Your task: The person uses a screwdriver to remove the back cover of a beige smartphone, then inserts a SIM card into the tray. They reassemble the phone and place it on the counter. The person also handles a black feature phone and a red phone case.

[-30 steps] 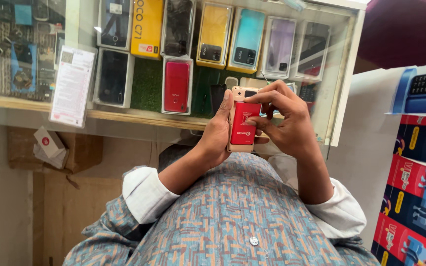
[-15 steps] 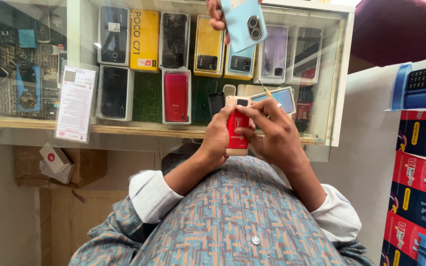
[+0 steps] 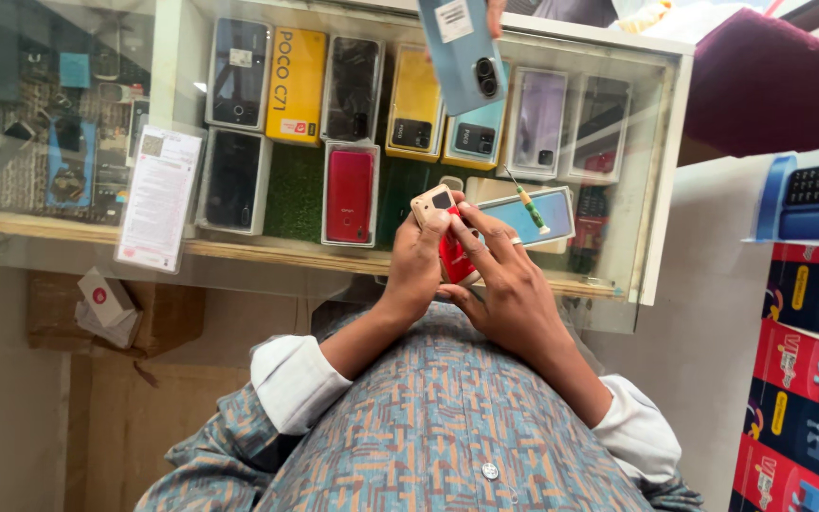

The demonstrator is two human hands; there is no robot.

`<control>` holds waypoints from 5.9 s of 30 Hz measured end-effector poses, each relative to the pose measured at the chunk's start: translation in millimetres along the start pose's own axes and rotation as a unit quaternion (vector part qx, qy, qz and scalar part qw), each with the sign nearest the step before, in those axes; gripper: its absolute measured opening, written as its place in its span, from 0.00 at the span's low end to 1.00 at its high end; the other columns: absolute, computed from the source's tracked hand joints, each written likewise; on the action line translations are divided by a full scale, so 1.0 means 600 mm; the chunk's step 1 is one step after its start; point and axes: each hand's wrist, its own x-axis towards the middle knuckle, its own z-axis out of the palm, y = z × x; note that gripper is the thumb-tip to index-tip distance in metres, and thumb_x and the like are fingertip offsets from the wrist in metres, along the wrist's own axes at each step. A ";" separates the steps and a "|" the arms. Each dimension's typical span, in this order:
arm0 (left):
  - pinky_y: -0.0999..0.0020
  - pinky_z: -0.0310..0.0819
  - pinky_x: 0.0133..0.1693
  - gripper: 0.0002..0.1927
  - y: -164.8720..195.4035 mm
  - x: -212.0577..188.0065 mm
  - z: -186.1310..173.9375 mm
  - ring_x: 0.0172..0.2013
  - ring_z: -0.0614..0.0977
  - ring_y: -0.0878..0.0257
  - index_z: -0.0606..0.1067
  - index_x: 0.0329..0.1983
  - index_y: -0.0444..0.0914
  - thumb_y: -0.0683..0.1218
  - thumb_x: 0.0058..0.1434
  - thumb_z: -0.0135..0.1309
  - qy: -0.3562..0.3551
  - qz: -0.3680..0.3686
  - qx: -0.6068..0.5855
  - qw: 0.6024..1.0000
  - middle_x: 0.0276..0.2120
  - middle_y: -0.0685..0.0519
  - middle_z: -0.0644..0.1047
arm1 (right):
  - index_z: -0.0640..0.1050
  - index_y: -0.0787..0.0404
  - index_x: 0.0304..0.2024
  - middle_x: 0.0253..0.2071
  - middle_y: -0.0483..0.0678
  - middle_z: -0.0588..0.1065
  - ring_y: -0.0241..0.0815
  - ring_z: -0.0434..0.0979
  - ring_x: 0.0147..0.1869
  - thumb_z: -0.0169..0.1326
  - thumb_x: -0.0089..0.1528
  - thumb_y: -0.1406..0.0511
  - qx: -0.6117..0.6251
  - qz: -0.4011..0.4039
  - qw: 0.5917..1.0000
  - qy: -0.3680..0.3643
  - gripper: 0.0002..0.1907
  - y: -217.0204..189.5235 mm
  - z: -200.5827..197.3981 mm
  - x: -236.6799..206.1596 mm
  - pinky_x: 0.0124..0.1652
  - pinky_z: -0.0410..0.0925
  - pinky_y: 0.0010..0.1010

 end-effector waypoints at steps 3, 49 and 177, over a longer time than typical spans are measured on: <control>0.65 0.73 0.60 0.18 -0.005 0.001 -0.003 0.58 0.77 0.60 0.66 0.61 0.32 0.46 0.72 0.42 0.003 0.030 0.059 0.998 0.57 0.46 0.74 | 0.66 0.68 0.67 0.64 0.60 0.68 0.62 0.69 0.66 0.64 0.54 0.64 0.003 0.008 0.999 -0.030 0.41 0.004 0.004 -0.003 0.61 0.66 0.46; 0.69 0.67 0.30 0.20 0.115 -0.045 -0.127 0.25 0.69 0.64 0.71 0.43 0.37 0.59 0.70 0.43 0.068 -0.070 -0.274 0.957 0.23 0.54 0.67 | 0.69 0.67 0.64 0.52 0.63 0.71 0.64 0.74 0.52 0.59 0.64 0.65 -0.112 0.145 0.972 0.145 0.28 0.123 0.124 -0.033 0.49 0.69 0.48; 0.78 0.75 0.37 0.24 0.135 -0.068 -0.081 0.36 0.78 0.73 0.67 0.71 0.36 0.44 0.74 0.50 -0.089 -0.005 0.131 0.987 0.40 0.53 0.80 | 0.59 0.70 0.69 0.42 0.65 0.76 0.63 0.80 0.42 0.61 0.56 0.67 0.030 0.213 0.972 0.096 0.41 -0.086 0.135 0.006 0.41 0.72 0.47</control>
